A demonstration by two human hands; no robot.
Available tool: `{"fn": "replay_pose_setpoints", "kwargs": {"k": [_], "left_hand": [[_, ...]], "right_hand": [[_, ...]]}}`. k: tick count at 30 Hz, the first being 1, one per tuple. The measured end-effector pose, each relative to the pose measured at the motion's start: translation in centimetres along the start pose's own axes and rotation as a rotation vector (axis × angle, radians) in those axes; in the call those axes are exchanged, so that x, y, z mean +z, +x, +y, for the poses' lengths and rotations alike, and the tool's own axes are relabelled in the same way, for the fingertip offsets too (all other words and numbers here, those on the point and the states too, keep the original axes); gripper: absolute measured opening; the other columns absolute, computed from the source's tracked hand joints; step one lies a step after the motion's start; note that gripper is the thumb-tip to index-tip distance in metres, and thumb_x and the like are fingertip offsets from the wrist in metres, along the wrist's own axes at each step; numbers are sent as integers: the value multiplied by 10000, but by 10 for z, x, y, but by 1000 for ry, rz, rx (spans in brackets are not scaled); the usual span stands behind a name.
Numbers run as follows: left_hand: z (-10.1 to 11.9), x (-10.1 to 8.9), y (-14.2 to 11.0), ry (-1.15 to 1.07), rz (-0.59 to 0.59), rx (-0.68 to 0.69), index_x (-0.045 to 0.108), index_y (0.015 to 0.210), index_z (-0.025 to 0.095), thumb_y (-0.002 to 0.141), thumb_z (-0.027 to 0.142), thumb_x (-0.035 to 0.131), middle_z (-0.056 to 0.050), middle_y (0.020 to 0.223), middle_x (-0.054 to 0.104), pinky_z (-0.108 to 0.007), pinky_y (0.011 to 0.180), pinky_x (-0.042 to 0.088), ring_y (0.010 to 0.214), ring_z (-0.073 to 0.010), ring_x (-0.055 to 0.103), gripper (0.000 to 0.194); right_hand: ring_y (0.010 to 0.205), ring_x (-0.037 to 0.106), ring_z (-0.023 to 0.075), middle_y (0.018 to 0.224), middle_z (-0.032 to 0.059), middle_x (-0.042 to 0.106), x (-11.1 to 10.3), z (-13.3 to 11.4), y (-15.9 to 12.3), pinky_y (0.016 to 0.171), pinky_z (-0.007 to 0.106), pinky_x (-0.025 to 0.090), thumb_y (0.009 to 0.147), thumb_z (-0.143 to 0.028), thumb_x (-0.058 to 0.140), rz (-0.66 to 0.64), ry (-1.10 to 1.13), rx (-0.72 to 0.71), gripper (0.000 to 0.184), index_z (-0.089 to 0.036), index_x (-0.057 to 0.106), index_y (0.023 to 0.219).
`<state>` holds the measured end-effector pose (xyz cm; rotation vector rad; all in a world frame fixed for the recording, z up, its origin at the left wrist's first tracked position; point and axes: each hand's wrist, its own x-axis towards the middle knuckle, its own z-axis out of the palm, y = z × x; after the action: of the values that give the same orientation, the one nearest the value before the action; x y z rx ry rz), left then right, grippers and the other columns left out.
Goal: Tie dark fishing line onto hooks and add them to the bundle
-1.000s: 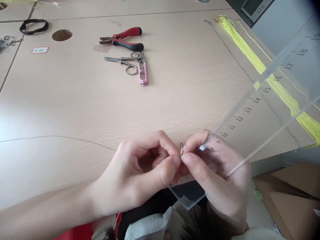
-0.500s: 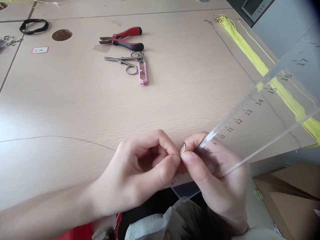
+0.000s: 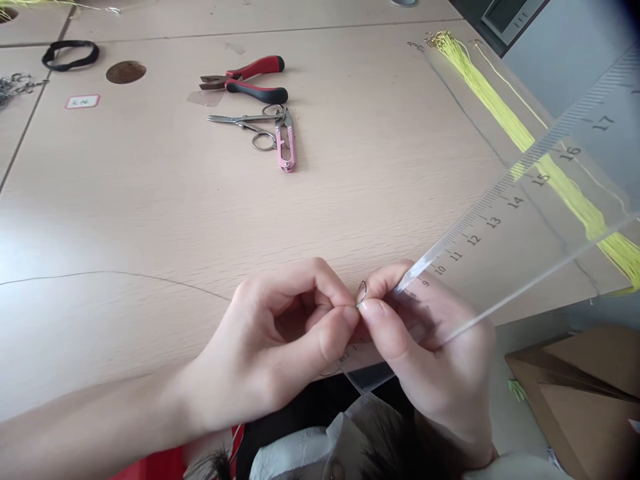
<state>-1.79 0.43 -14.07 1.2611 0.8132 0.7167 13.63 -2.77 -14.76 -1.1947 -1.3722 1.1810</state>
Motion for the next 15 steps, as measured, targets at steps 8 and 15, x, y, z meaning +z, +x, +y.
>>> {"fn": "replay_pose_setpoints", "kwargs": {"k": [8,15], "left_hand": [[2,0,-1,16,9,-16,541,719,169,851,255,548,21,607,505,-188,468,381,536,-83,453,157],[1,0,0,25,17,-9,531,709,174,850,272,549,19,602,521,-210,489,401,558,-101,490,173]], "right_hand": [[467,453,31,550,-79,435,-3,-6,2,428,77,408,878,-139,511,-41,-42,1,147,-234,473,773],[483,446,17,577,-78,433,-3,-5,4,450,48,403,890,-110,466,-73,-67,-16,156,-215,469,775]]}}
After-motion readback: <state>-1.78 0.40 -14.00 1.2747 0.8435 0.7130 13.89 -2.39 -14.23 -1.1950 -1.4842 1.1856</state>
